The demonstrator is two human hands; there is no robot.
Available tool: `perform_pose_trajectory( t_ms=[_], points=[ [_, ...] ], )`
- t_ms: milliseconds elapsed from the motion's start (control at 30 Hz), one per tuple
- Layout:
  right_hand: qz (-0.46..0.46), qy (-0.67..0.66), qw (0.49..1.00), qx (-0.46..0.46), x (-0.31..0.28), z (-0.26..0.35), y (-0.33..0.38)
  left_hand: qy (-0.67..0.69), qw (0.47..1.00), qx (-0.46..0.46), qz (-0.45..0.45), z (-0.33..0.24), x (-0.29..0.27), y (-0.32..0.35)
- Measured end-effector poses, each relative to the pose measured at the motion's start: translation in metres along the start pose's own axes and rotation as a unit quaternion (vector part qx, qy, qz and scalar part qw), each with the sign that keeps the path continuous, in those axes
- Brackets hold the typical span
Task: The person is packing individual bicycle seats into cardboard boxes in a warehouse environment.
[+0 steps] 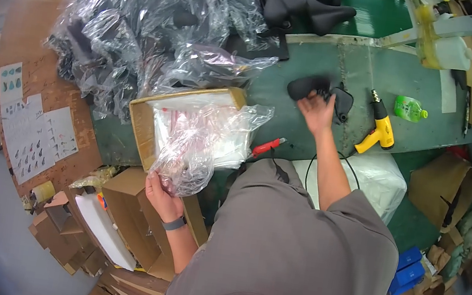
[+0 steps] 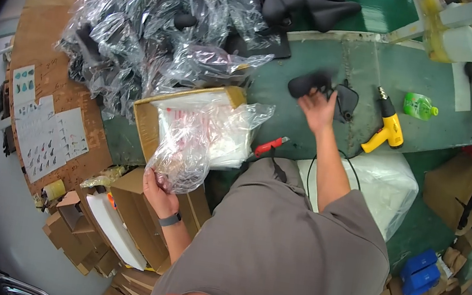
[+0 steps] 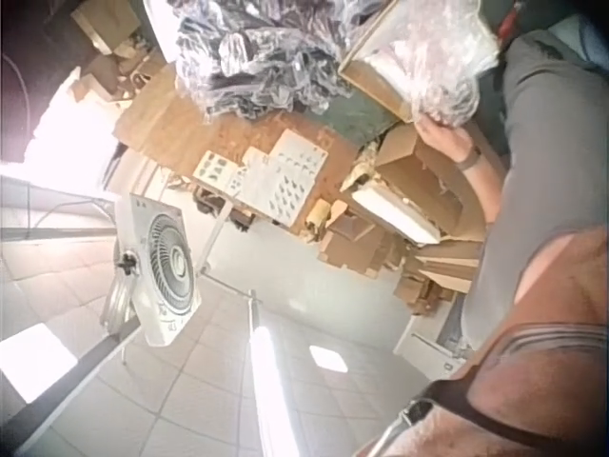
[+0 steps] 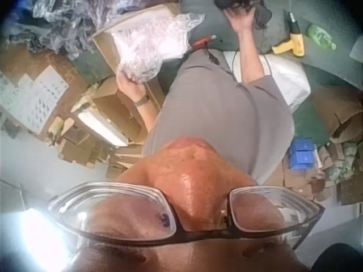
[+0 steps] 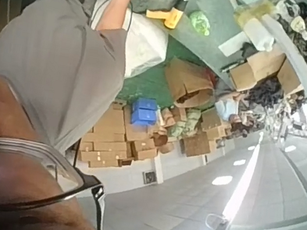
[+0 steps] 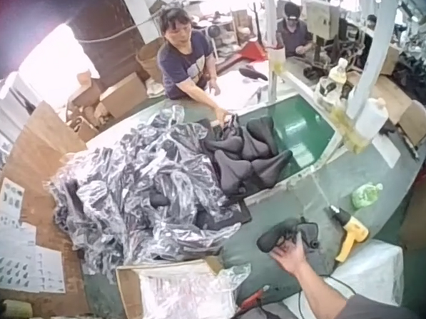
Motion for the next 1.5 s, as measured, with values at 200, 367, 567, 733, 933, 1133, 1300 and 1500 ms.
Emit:
perform_pose_trajectory(
  t_ms=[200, 367, 567, 733, 933, 1133, 1300, 1500],
  points=[
    [-0.007, 0.008, 0.973, 0.229, -0.054, 0.001, 0.12, -0.107, 0.993, 0.047, 0.033, 0.006, 0.025, 0.003],
    [-0.122, 0.673, 0.711, -0.165, -0.021, 0.049, 0.147, -0.187, 0.962, 0.111, 0.166, 0.02, 0.06, 0.021],
    [-0.164, 0.711, 0.624, -0.278, -0.008, 0.053, 0.121, -0.254, 0.865, 0.122, 0.415, 0.05, 0.144, 0.065],
    [0.001, 0.533, 0.823, -0.198, 0.038, 0.146, 0.218, -0.257, 0.765, 0.205, 0.554, 0.046, 0.238, 0.11],
    [0.047, 0.202, 0.919, -0.336, -0.055, 0.313, 0.275, -0.129, 0.717, 0.248, 0.639, -0.002, 0.445, 0.264],
    [-0.211, -0.043, 0.847, -0.485, -0.131, 0.505, 0.213, 0.259, 0.726, 0.245, 0.588, -0.042, 0.635, 0.421],
    [-0.355, -0.256, 0.756, -0.487, -0.24, 0.66, 0.071, 0.154, 0.59, 0.685, 0.399, -0.042, 0.767, 0.51],
    [-0.567, -0.426, 0.542, -0.451, -0.281, 0.744, -0.014, 0.22, 0.364, 0.893, 0.146, 0.041, 0.852, 0.514]
  ],
)
Point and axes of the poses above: each hand's wrist, its own y-axis away from the middle knuckle, its own x-axis out of the palm, z = x × y, the point moved 5 cm from there along -y, towards the middle knuckle, and after that the axes turned 11 degrees about -z, right-handed, at the moved point
